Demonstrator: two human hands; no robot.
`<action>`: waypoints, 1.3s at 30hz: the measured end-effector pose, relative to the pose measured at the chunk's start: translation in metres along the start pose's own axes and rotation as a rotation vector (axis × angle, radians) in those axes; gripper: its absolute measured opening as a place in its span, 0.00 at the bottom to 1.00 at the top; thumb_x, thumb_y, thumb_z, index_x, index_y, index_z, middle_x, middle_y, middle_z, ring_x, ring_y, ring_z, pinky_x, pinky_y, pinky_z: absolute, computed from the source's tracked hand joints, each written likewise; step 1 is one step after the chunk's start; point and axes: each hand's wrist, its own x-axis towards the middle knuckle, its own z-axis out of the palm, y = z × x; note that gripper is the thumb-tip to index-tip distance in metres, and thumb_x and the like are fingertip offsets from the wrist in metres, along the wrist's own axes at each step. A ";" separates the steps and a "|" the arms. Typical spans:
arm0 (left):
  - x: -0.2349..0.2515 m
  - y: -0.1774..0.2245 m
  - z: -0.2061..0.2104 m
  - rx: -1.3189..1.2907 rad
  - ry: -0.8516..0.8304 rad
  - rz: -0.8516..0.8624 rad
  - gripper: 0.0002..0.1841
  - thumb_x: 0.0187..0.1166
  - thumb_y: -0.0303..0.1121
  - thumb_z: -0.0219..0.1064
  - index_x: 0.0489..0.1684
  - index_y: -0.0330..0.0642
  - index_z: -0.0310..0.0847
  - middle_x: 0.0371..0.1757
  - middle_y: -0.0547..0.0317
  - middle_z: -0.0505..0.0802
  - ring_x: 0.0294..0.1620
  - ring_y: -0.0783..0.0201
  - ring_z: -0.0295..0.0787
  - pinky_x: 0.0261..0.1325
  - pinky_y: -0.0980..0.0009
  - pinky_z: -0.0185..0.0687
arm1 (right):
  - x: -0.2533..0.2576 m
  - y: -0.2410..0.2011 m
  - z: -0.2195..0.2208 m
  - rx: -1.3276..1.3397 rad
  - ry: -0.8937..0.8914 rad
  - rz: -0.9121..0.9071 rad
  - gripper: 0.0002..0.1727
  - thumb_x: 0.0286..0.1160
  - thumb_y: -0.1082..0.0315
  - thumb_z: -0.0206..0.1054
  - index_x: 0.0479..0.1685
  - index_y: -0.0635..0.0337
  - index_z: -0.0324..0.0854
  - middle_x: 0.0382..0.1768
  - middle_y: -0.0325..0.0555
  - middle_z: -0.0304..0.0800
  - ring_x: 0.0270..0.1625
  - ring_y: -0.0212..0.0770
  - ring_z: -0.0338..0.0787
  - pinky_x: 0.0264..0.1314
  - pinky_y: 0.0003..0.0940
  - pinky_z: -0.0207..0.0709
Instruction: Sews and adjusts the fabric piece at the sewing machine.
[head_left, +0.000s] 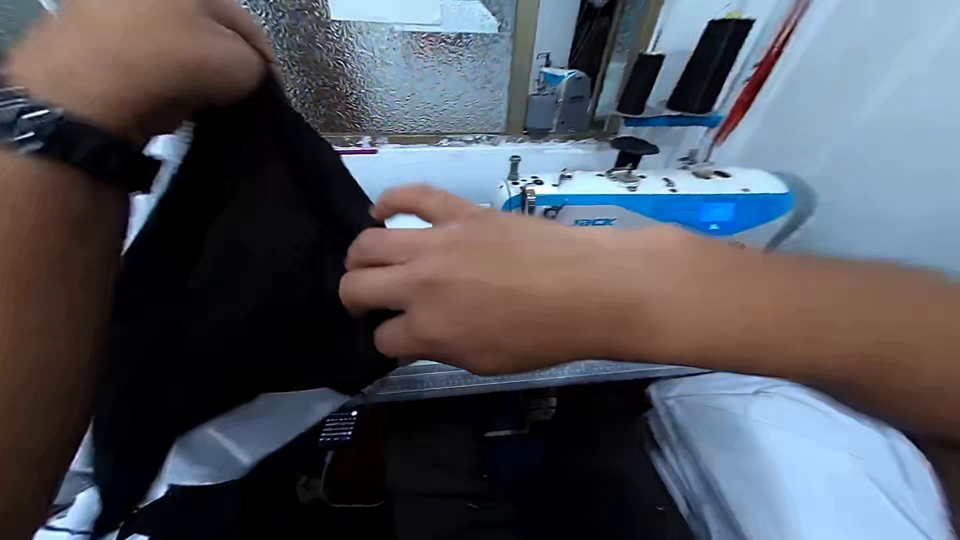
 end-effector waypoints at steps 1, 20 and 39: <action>0.014 0.011 0.015 0.061 -0.098 0.025 0.11 0.79 0.32 0.60 0.40 0.40 0.90 0.38 0.37 0.91 0.42 0.39 0.87 0.41 0.30 0.75 | 0.004 0.008 0.038 0.091 0.075 0.056 0.12 0.83 0.60 0.64 0.38 0.48 0.93 0.50 0.38 0.92 0.62 0.45 0.87 0.69 0.51 0.74; -0.013 0.024 0.320 -0.140 -0.865 1.057 0.27 0.59 0.53 0.84 0.55 0.50 0.89 0.51 0.56 0.92 0.66 0.47 0.85 0.84 0.24 0.49 | -0.062 -0.030 0.277 0.278 0.186 1.603 0.33 0.71 0.30 0.64 0.48 0.52 0.93 0.42 0.43 0.90 0.45 0.49 0.87 0.44 0.48 0.79; -0.073 -0.016 0.270 -0.454 -0.259 0.967 0.09 0.89 0.35 0.56 0.37 0.45 0.75 0.43 0.57 0.88 0.45 0.66 0.87 0.47 0.74 0.83 | -0.047 -0.044 0.282 0.405 0.601 1.547 0.14 0.75 0.54 0.74 0.33 0.55 0.87 0.23 0.34 0.87 0.20 0.24 0.81 0.19 0.19 0.73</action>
